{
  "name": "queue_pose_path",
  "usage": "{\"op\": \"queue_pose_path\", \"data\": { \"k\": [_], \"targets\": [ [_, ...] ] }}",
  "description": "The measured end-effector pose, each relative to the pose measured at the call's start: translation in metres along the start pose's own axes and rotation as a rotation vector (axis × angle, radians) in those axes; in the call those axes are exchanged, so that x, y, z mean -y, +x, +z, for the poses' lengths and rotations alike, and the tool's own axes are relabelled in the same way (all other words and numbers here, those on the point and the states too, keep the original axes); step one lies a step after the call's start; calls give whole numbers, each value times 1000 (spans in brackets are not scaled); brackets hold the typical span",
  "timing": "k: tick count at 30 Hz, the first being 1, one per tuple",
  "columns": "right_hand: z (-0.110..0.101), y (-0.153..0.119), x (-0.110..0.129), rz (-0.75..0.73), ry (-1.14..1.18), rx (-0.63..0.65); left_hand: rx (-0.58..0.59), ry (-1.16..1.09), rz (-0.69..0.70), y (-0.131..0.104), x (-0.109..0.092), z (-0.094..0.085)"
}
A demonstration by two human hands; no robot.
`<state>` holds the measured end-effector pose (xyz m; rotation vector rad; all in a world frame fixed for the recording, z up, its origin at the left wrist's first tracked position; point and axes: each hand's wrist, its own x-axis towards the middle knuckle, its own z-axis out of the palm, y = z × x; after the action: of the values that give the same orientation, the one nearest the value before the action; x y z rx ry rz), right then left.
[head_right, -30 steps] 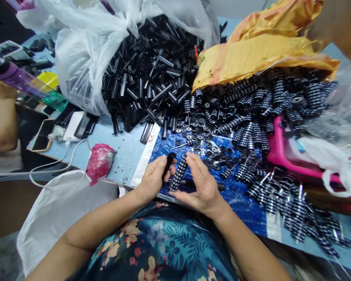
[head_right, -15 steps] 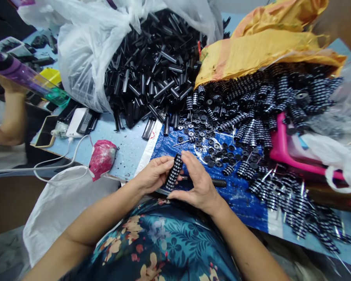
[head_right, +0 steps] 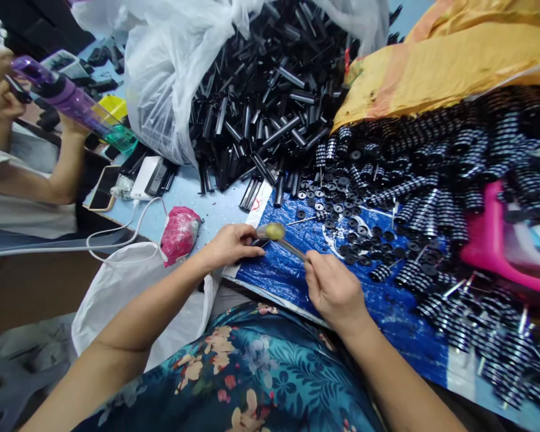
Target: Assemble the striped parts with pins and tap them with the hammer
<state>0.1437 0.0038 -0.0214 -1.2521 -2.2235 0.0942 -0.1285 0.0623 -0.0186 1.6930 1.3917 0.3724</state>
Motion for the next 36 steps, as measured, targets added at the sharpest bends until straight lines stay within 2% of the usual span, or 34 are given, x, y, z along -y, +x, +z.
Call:
{"op": "queue_pose_path", "data": {
  "k": [3,7,8,12,13,15,17,19,20,21,22,23,24,26,28,29,30,31,33,36],
  "targets": [
    [1,9,6,-40,-90,108,5,-56,-3,4,0,2],
    [-1,8,17,-149,142,-58,64,-73,-17,10,2,-4],
    [1,7,20,-189,186,-63,77,-75,-26,12,2,-5],
    [10,4,31,-262,142,143,90,-19,-50,19,-3,-2],
    [11,3,32,-263,145,165,81,14,-41,19,-6,0],
    [8,1,29,-257,234,124,49,83,-17,16,-11,-1],
    [2,-3,21,-217,317,55,23,116,-4,1,-13,-15],
    [-4,-11,8,-154,278,26,96,88,-8,-25,-11,-42],
    [-5,-15,2,-125,216,30,202,51,-17,-40,-10,-59],
    [-5,-19,-4,-99,146,37,393,2,-42,-54,-8,-75],
    [-4,-22,-9,-79,85,49,508,-29,-78,-65,-7,-90],
    [-1,-23,-12,-66,43,65,505,-11,-92,-72,-7,-100],
    [3,-23,-13,-60,20,81,452,23,-84,-74,-8,-105],
    [10,-19,-10,-62,19,109,171,113,-45,-60,-12,-102],
    [12,-11,-5,-69,33,122,-173,222,-33,-27,-16,-86],
    [11,-7,-3,-72,37,124,-310,295,-61,-7,-17,-77],
    [8,-4,-3,-80,44,133,-397,379,-106,13,-17,-69],
    [4,-1,-6,-88,53,144,-432,459,-152,33,-17,-63],
    [-6,3,-19,-94,47,160,-406,561,-212,64,-14,-54],
    [-26,14,-58,-20,-116,101,-375,559,-236,87,0,-51]
  ]
}}
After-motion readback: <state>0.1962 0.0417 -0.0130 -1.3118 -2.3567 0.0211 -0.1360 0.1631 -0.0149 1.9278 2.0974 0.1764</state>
